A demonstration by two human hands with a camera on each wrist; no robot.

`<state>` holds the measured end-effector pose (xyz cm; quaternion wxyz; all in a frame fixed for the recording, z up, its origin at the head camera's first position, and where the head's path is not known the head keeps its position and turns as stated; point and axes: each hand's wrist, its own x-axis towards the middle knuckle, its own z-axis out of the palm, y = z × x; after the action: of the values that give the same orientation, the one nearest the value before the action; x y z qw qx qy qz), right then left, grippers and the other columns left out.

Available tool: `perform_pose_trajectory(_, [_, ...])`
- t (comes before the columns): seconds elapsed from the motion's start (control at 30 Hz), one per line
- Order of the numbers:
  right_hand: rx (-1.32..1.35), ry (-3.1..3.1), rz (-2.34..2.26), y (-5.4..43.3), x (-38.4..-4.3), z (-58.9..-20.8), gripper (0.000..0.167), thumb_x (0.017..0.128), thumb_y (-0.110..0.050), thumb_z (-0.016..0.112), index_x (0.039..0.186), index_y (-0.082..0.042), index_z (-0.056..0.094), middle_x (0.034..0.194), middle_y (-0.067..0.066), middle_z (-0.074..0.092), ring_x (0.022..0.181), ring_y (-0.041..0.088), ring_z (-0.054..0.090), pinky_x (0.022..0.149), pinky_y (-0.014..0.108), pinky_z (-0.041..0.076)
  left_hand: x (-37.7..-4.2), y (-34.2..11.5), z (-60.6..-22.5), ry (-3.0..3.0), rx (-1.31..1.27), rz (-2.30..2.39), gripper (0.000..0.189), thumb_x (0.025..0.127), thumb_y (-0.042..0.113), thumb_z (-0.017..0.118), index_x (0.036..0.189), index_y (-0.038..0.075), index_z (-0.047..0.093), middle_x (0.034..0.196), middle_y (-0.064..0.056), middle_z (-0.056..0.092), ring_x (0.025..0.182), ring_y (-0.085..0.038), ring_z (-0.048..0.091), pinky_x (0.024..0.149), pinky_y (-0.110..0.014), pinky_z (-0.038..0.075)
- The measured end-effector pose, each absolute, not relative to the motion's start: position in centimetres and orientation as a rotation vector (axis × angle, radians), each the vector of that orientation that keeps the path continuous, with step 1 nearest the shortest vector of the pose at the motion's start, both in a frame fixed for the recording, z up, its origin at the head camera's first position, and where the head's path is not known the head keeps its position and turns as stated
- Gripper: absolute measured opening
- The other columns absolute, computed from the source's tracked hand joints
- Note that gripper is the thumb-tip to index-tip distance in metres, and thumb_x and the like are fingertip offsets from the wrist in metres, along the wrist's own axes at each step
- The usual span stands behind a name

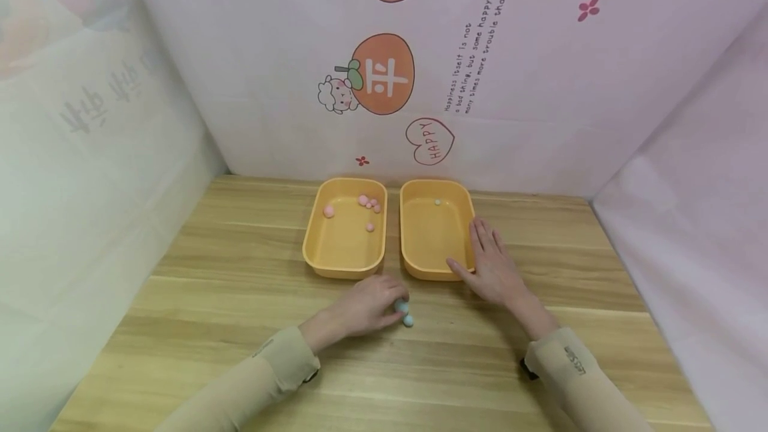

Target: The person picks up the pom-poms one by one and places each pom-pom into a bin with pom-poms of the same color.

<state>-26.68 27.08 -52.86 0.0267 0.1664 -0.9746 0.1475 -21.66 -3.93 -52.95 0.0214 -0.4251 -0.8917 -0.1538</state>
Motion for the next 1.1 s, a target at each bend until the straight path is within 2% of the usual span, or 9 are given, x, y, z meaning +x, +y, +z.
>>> perform_pose_trajectory(0.1, [0.515,-3.012,0.453,27.10,-26.72,-52.89,0.103,0.111,-0.062,0.048,0.171,0.013,0.009,0.182,0.032,0.009,0.171,0.049,0.010,0.140,0.066,0.011,-21.80,-3.77,-53.02,-2.777,-1.318,-0.462,0.015,0.102,0.026,0.081,0.112,0.015,0.078,0.110,0.003,0.078,0.106,-0.015,0.072,0.097,-0.032,0.062])
perform_pose_trajectory(0.33, [0.511,-3.018,0.457,27.02,-26.64,-52.88,0.104,0.111,-0.062,0.048,0.171,0.012,0.007,0.182,0.032,0.007,0.171,0.049,0.010,0.141,0.065,0.010,-21.90,-3.53,-53.31,-2.793,-1.344,-0.420,0.014,0.101,0.025,0.081,0.113,0.018,0.078,0.116,0.004,0.081,0.113,-0.016,0.074,0.109,-0.034,0.060])
perform_pose_trajectory(0.73, [0.502,-3.018,0.480,26.94,-26.60,-53.01,0.104,0.111,-0.062,0.049,0.171,0.012,0.008,0.183,0.032,0.007,0.171,0.049,0.010,0.140,0.067,0.013,-21.69,-3.35,-53.21,-2.819,-1.320,-0.410,0.008,0.105,0.027,0.077,0.108,0.019,0.078,0.108,0.006,0.080,0.112,-0.015,0.074,0.104,-0.035,0.061])
perform_pose_trajectory(0.97, [0.496,-3.006,0.474,27.02,-26.63,-53.14,0.104,0.111,-0.062,0.049,0.171,0.012,0.009,0.183,0.031,0.006,0.171,0.050,0.012,0.140,0.067,0.014,-21.56,-3.29,-53.05,-2.784,-1.342,-0.468,0.017,0.107,0.028,0.074,0.117,0.015,0.078,0.112,0.004,0.080,0.112,-0.014,0.073,0.105,-0.033,0.060])
perform_pose_trajectory(1.1, [0.504,-2.998,0.472,27.05,-26.63,-53.14,0.103,0.111,-0.061,0.050,0.171,0.013,0.010,0.182,0.032,0.008,0.170,0.051,0.012,0.139,0.067,0.015,-21.55,-3.26,-52.83,-2.728,-1.361,-0.515,0.017,0.109,0.029,0.071,0.117,0.015,0.077,0.112,0.004,0.079,0.112,-0.014,0.073,0.105,-0.033,0.060])
